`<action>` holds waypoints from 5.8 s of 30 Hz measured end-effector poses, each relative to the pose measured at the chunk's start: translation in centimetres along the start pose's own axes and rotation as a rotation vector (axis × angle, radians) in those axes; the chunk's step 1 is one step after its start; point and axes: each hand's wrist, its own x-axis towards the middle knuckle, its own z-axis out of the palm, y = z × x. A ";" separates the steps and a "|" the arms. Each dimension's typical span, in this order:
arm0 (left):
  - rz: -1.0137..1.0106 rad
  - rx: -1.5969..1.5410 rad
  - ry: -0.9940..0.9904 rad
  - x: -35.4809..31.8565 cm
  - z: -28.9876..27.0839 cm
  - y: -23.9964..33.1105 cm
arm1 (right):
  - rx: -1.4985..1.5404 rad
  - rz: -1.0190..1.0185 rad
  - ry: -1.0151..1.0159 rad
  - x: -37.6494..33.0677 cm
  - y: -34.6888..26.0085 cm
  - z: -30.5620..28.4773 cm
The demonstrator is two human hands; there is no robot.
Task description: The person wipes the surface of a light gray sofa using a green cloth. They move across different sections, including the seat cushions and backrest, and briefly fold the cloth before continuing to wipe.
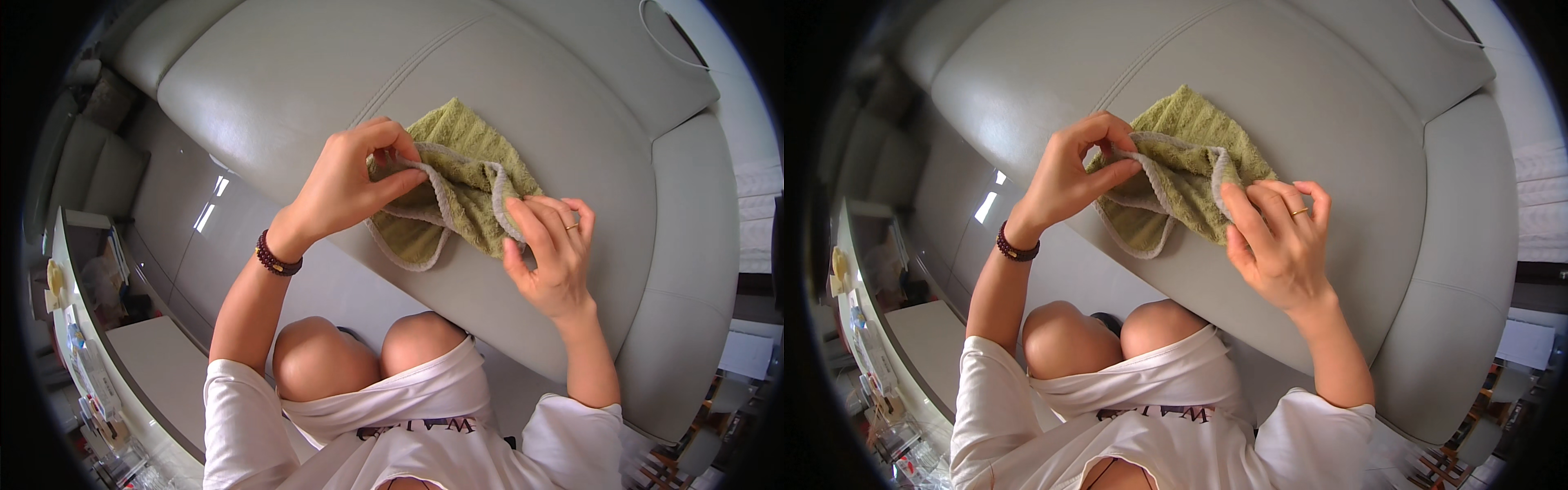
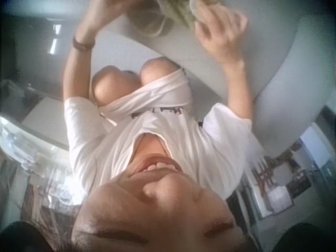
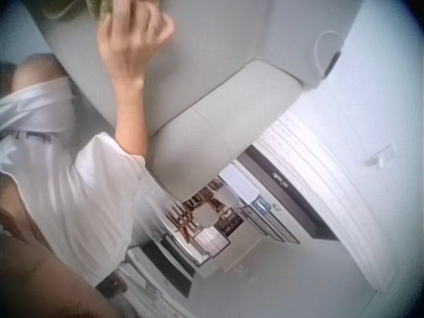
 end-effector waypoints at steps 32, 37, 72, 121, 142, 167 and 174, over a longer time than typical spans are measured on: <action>-0.139 -0.022 0.088 0.0 1.1 0.2 | -0.050 0.104 -0.060 -0.7 -3.8 2.0; -0.011 -0.083 0.148 0.2 1.0 0.0 | -0.060 0.037 0.030 -0.4 -2.7 2.3; 0.187 -0.044 -0.002 3.7 -18.1 23.0 | 0.677 0.089 0.606 17.8 -2.4 -15.1; -0.200 -0.077 -0.082 1.6 -4.1 4.4 | 0.778 0.670 -0.144 5.1 3.8 -4.8; -0.303 0.472 0.318 -1.1 2.5 1.3 | 0.072 -0.023 0.164 6.6 -1.4 0.0; -0.152 -0.275 0.306 0.0 2.1 2.3 | -0.057 0.249 -0.303 6.6 -1.4 6.8; 0.218 0.330 0.351 2.1 0.5 4.2 | 1.846 0.878 -0.094 9.2 -0.4 0.6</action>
